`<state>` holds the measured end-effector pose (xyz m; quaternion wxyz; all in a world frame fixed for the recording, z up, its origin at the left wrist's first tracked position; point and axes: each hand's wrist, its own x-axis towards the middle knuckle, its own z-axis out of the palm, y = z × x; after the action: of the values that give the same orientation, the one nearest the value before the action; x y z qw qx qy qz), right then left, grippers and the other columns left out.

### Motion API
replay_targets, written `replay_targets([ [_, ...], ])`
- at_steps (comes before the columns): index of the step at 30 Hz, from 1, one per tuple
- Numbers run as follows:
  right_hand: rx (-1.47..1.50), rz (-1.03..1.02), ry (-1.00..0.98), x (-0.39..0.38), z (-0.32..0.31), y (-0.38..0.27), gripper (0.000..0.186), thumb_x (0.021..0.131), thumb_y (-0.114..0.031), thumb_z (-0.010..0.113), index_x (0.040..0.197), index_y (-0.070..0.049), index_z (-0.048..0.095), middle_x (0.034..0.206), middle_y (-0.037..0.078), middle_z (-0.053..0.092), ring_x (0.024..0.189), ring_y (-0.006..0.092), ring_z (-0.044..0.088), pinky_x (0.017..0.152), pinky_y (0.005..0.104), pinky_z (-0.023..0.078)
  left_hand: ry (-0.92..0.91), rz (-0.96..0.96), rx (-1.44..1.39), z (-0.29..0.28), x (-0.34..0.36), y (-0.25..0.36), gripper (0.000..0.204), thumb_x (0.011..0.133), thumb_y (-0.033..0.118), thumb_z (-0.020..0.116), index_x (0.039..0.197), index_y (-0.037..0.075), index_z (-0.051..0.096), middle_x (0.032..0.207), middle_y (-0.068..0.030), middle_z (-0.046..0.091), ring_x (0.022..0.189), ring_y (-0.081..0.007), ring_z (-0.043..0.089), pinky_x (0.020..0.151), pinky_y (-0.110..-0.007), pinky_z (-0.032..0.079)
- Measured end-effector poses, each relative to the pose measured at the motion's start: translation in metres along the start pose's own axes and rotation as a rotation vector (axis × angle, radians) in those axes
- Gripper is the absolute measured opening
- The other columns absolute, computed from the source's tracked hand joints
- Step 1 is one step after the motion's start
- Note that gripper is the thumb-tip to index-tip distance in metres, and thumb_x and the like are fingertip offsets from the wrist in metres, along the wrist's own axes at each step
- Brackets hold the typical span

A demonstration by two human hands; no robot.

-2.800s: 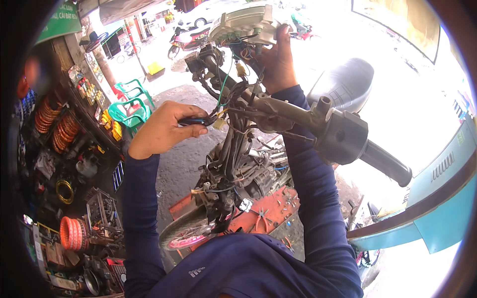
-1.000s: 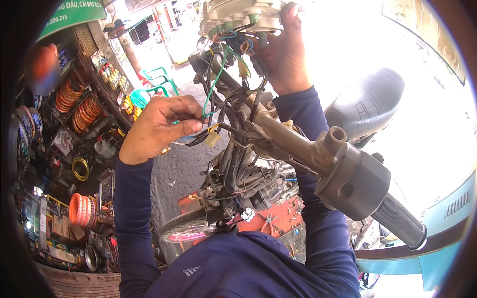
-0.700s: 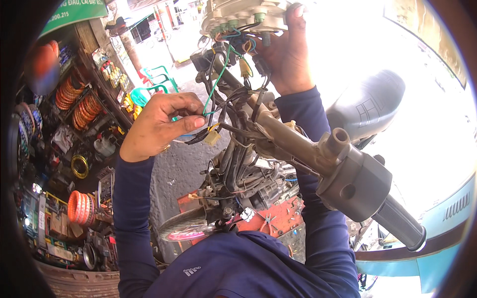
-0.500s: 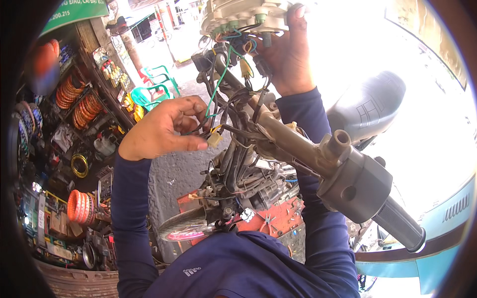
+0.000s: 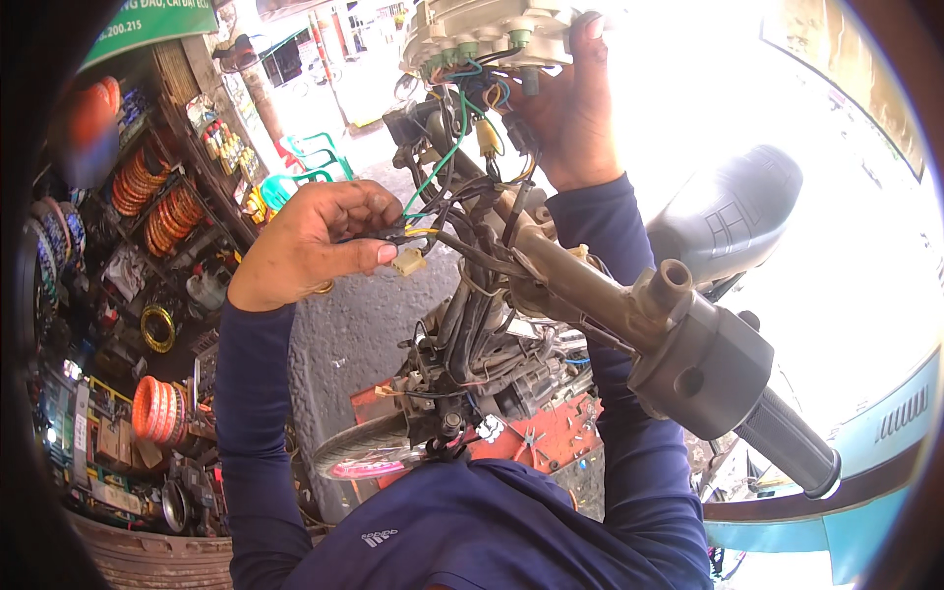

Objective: The recorder is repairing a motorcycle, including dismantling components and working on the dashboard area.

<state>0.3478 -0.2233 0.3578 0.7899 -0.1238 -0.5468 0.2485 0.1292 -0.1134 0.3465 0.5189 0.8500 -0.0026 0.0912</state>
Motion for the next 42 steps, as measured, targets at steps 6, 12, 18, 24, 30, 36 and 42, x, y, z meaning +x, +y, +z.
replay_targets([
  [6,-0.064,0.021,0.070,0.001,0.003,-0.002,0.075,0.090,-0.066,0.033,0.139,-0.008,0.034,0.131,0.013,0.049,0.118,0.0278,0.049,0.099,0.0413,0.039,0.051,0.140,0.032,0.008,0.008,-0.015,0.023,0.079,0.004,0.070,0.095,0.001,0.054,0.090,0.0011,0.052,0.081,-0.0070,0.050,0.075,-0.025,0.043],
  [12,-0.044,0.013,0.053,0.003,0.005,-0.003,0.079,0.089,-0.068,0.033,0.140,-0.008,0.032,0.130,0.014,0.049,0.118,0.0287,0.049,0.099,0.0417,0.040,0.009,0.079,-0.058,0.013,0.008,-0.018,0.020,0.081,0.005,0.069,0.093,0.003,0.054,0.084,0.0026,0.050,0.080,-0.0063,0.050,0.073,-0.025,0.043],
  [18,-0.033,0.006,-0.034,0.004,-0.003,-0.004,0.079,0.088,-0.069,0.032,0.140,-0.010,0.032,0.132,0.014,0.047,0.118,0.0287,0.048,0.100,0.0419,0.039,0.129,0.158,0.058,0.019,0.013,-0.022,0.019,0.081,0.010,0.070,0.086,0.003,0.054,0.076,0.0036,0.047,0.071,-0.0051,0.045,0.063,-0.021,0.040],
  [24,-0.080,0.011,0.046,-0.001,-0.009,-0.007,0.082,0.087,-0.070,0.033,0.138,-0.007,0.033,0.131,0.015,0.048,0.117,0.0287,0.049,0.099,0.0426,0.039,0.089,0.261,-0.067,0.006,0.020,-0.019,0.024,0.087,0.018,0.062,0.104,0.002,0.058,0.094,-0.0035,0.060,0.086,-0.0103,0.058,0.074,-0.024,0.046],
  [30,-0.143,0.021,0.139,-0.005,-0.009,-0.006,0.085,0.085,-0.072,0.035,0.136,-0.004,0.034,0.130,0.016,0.048,0.117,0.0287,0.049,0.098,0.0433,0.040,0.243,0.227,-0.312,0.002,0.058,-0.021,0.031,0.090,0.020,0.057,0.114,0.001,0.055,0.105,-0.0107,0.063,0.096,-0.0188,0.063,0.081,-0.031,0.051],
  [36,-0.170,0.033,0.210,-0.007,-0.008,-0.002,0.085,0.084,-0.073,0.035,0.134,-0.005,0.036,0.128,0.016,0.049,0.114,0.0278,0.050,0.097,0.0426,0.041,0.216,0.260,-0.486,0.006,0.091,-0.021,0.041,0.086,0.012,0.064,0.121,-0.002,0.048,0.107,-0.0147,0.063,0.097,-0.0221,0.064,0.086,-0.032,0.052],
  [42,-0.316,-0.079,0.312,-0.005,-0.007,-0.001,0.086,0.084,-0.074,0.033,0.133,-0.004,0.037,0.125,0.014,0.051,0.110,0.0269,0.052,0.095,0.0419,0.042,0.260,0.270,-0.359,0.007,0.104,-0.023,0.049,0.077,0.002,0.071,0.120,-0.004,0.048,0.099,-0.0137,0.065,0.086,-0.0209,0.066,0.077,-0.032,0.057],
])
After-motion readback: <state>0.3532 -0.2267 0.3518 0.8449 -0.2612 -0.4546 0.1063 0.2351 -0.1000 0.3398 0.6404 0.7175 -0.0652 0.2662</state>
